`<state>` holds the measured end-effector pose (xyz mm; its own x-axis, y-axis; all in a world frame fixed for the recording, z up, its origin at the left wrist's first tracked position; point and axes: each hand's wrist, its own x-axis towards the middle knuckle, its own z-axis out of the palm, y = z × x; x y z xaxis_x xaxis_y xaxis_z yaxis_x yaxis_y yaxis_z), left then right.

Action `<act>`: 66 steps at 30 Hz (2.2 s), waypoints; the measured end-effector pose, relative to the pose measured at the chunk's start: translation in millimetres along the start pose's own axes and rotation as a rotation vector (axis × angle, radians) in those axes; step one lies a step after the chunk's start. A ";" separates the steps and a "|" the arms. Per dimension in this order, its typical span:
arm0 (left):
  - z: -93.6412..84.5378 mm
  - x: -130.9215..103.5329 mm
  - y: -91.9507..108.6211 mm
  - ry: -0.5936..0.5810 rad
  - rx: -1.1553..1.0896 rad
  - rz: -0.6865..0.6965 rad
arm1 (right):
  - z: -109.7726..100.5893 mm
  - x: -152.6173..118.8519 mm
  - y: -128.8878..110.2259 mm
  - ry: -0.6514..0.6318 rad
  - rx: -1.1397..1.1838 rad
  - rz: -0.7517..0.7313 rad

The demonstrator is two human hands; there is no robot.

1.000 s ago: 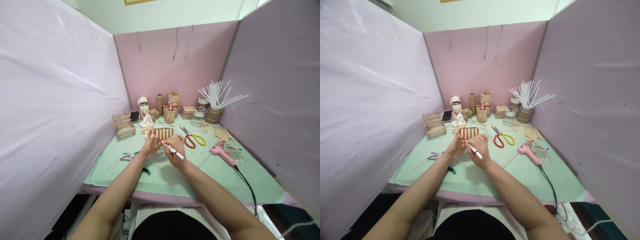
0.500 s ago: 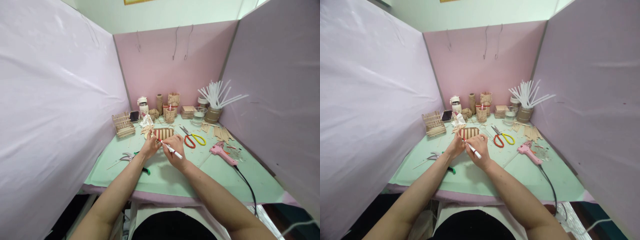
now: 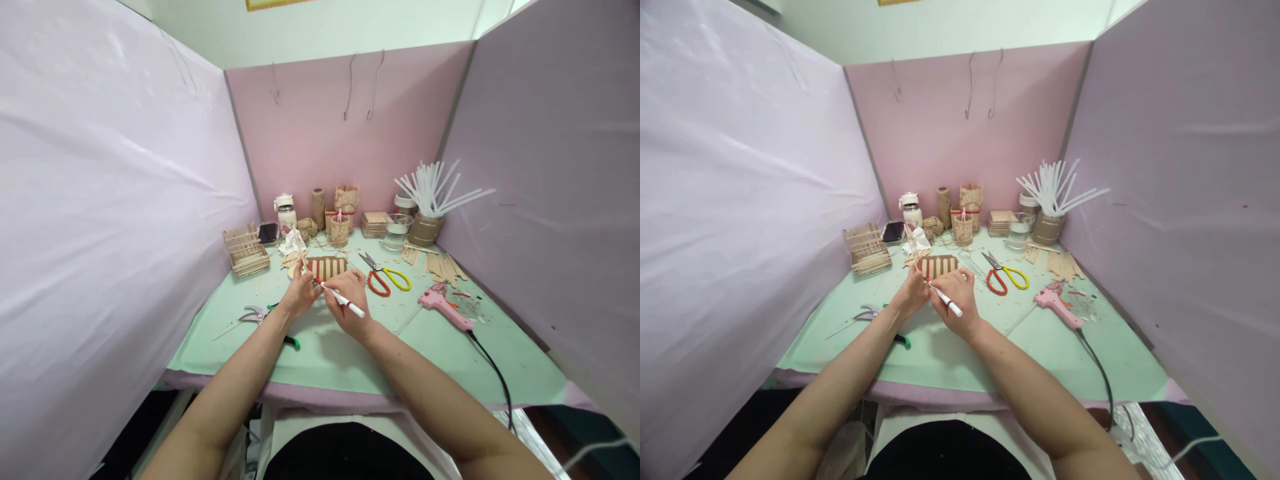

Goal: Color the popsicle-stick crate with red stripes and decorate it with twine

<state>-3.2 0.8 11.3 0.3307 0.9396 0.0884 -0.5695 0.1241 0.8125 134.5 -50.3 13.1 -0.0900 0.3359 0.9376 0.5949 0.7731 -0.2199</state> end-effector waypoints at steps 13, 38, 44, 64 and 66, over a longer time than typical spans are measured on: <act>-1.4 0.2 -0.9 -0.016 0.002 -0.001 | -0.1 0.2 -0.9 0.002 0.001 0.010; -0.9 0.0 -0.6 -0.016 -0.001 0.003 | -1.7 2.1 -2.6 0.011 -0.009 0.003; -0.7 -0.4 -0.2 -0.014 -0.007 -0.006 | -1.0 1.4 -2.1 -0.002 -0.010 0.005; 0.7 0.4 -0.3 0.003 -0.010 -0.003 | -0.7 0.4 -2.6 -0.018 -0.016 0.034; 0.4 0.6 -0.7 0.006 -0.015 -0.003 | -0.7 -0.1 -2.6 -0.017 -0.014 0.038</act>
<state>-2.3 1.1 11.0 0.3281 0.9410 0.0831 -0.5799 0.1312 0.8040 133.5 -52.7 13.8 -0.0809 0.3744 0.9237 0.6095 0.7519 -0.2514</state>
